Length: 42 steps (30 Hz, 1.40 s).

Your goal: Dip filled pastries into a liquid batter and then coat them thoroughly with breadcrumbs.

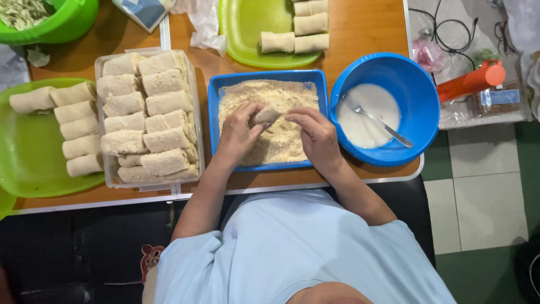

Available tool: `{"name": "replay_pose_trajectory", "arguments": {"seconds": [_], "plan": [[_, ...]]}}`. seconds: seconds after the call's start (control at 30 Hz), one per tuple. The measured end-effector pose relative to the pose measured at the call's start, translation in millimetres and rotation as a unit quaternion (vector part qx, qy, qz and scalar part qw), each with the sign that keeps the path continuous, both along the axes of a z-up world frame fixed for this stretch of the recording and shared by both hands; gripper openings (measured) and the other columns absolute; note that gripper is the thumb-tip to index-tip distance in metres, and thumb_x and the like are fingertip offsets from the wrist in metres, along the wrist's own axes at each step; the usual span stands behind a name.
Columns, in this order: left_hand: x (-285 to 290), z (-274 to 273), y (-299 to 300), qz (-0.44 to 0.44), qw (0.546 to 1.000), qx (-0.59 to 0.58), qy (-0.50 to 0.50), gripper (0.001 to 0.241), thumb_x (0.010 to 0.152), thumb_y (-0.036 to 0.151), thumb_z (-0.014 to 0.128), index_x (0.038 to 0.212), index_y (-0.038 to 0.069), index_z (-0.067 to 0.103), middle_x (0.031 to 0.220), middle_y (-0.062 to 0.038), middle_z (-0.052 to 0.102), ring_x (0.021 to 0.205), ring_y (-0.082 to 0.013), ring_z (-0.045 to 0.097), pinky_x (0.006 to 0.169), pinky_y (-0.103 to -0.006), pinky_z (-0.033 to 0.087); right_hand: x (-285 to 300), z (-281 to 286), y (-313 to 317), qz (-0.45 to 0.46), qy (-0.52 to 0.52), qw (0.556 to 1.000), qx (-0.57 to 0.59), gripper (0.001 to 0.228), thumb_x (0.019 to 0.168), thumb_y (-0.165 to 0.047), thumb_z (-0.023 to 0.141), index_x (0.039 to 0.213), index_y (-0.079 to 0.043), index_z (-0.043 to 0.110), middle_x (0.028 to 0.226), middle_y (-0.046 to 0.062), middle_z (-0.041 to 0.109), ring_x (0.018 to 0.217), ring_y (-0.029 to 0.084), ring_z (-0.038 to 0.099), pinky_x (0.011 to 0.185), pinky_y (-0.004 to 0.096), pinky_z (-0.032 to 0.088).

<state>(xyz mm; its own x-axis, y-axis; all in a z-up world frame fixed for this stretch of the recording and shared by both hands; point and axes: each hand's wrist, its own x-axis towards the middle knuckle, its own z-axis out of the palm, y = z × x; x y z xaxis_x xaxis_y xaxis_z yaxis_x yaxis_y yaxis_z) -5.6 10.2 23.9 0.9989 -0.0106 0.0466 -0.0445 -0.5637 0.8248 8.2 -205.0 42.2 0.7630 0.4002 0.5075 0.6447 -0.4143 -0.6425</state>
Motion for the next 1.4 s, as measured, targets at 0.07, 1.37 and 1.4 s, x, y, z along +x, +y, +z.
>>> {"name": "replay_pose_trajectory", "arguments": {"seconds": [0.07, 1.37, 1.4], "plan": [[-0.5, 5.0, 0.1, -0.007, 1.000, 0.012, 0.004, 0.036, 0.081, 0.001, 0.078, 0.115, 0.006, 0.069, 0.109, -0.010, 0.072, 0.099, -0.0243, 0.073, 0.088, -0.0377, 0.060, -0.1, 12.0, 2.3, 0.011, 0.005, 1.000, 0.011, 0.037, 0.085, 0.015, 0.063, 0.117, -0.001, 0.069, 0.121, 0.015, 0.069, 0.110, 0.033, 0.071, 0.094, 0.038, 0.059], [-3.2, -11.5, -0.7, -0.048, 0.953, -0.290, 0.073, 0.033, 0.089, 0.001, 0.075, 0.120, 0.004, 0.065, 0.103, -0.006, 0.073, 0.094, -0.0130, 0.074, 0.079, -0.0277, 0.063, 1.6, -22.1, -0.4, 0.040, 0.127, 0.981, 0.138, 0.025, 0.104, 0.006, 0.065, 0.128, 0.003, 0.066, 0.128, 0.015, 0.068, 0.115, 0.024, 0.069, 0.097, 0.034, 0.058], [-5.6, -2.1, 0.0, -0.032, 0.974, -0.216, 0.061, 0.032, 0.088, 0.004, 0.079, 0.118, 0.005, 0.067, 0.096, -0.005, 0.074, 0.088, -0.0117, 0.074, 0.073, -0.0277, 0.061, 0.3, -16.0, 1.7, 0.025, 0.061, 0.991, 0.117, 0.023, 0.107, 0.007, 0.061, 0.129, 0.003, 0.065, 0.130, 0.016, 0.068, 0.118, 0.027, 0.069, 0.101, 0.036, 0.059]]}}
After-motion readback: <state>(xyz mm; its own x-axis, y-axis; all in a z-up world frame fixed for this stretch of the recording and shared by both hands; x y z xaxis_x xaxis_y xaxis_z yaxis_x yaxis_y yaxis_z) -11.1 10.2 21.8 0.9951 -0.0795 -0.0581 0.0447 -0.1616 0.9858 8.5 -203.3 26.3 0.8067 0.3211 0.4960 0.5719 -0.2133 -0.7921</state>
